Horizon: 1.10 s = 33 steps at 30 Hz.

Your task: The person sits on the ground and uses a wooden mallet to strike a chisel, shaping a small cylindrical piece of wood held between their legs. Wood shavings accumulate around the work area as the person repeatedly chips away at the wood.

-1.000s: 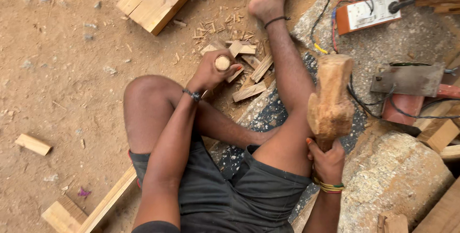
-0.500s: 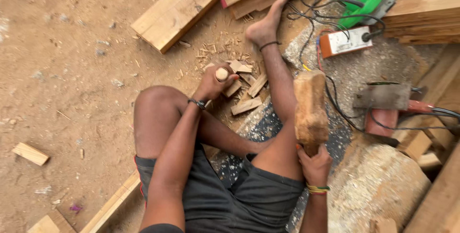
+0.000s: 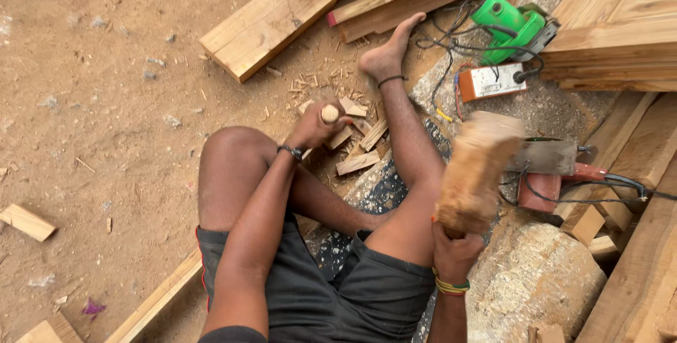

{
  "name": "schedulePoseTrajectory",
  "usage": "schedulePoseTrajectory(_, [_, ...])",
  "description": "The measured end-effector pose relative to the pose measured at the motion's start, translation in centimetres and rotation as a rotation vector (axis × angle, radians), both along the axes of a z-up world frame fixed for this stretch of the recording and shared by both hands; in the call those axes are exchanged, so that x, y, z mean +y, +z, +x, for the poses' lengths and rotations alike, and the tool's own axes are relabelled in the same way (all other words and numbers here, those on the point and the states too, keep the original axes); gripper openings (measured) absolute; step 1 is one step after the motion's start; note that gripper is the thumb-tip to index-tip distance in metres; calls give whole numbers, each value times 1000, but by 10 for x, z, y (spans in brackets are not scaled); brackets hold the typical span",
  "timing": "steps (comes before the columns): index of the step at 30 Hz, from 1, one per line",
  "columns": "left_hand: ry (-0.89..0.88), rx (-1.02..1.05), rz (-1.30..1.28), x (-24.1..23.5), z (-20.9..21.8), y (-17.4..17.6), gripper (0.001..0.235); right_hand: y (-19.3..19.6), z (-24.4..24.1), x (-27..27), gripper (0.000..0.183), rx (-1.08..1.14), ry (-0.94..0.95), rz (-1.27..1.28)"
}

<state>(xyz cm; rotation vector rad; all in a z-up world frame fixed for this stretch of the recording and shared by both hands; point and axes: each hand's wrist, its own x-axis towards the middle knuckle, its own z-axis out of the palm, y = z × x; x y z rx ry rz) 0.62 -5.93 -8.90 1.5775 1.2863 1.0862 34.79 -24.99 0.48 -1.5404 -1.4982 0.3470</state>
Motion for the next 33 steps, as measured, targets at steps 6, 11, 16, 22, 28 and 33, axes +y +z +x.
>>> schedulePoseTrajectory(6, [13,-25,-17,-6,2,1,27,27,-26,17,28,653,79,129])
schedulePoseTrajectory(11, [-17,-61,-32,-4,1,4,28,54,-34,37,35,836,167,301])
schedulePoseTrajectory(16, [-4,5,-57,-1,4,8,29,70,-27,55,23,799,218,395])
schedulePoseTrajectory(22, [-31,-99,-7,-6,7,12,33,108,-33,62,20,845,294,490])
schedulePoseTrajectory(28, [-44,-69,-5,-4,8,15,32,121,-51,60,23,823,311,484])
schedulePoseTrajectory(33, [-39,-49,-45,-2,11,13,32,113,-56,62,23,787,292,471])
